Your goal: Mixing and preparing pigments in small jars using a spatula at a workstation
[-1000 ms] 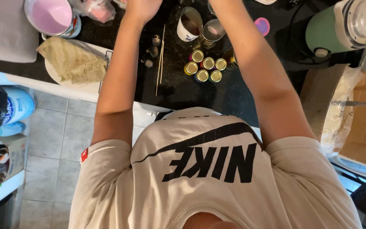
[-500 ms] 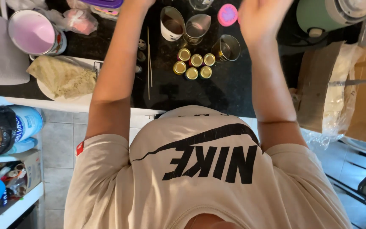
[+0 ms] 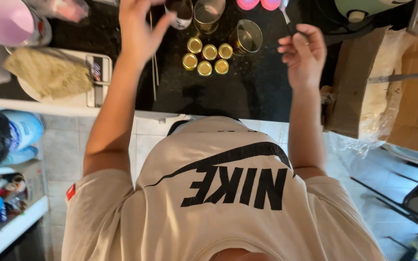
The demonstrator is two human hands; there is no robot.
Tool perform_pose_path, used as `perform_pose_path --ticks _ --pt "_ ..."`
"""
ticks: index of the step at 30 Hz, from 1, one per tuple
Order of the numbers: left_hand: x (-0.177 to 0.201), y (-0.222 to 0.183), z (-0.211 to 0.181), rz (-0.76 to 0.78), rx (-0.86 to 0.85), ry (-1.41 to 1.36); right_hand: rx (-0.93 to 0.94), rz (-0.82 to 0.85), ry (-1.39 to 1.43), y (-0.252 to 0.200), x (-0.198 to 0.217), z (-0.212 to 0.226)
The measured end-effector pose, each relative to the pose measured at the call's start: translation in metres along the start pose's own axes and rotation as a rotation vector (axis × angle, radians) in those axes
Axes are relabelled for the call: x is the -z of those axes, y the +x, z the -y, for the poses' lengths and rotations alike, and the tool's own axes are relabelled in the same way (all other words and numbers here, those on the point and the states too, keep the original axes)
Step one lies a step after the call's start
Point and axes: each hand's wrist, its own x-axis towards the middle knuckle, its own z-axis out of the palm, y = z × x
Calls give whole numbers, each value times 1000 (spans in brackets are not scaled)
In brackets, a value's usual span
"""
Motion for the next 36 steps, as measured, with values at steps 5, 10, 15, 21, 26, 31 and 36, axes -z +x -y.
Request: perform_pose_path --ticks 5,10,15,21,26,31,36 --pt "-23 -103 -66 -21 236 -133 -105 230 -256 -15 26 -56" --pt "-87 -164 -122 -125 401 -82 269 526 -789 -22 50 -119" --pt "-132 -171 -152 -210 527 -3 417 558 -1050 -9 50 -133" --pt "-124 -141 -130 85 313 313 307 434 -707 31 25 -111" --pt "-136 -95 -123 395 -95 532 554 410 -784 54 7 -135" --pt "-129 -95 -109 343 -83 524 520 458 -777 48 -4 -114" --pt "-105 -98 -93 311 -112 546 490 530 -827 42 -11 -100"
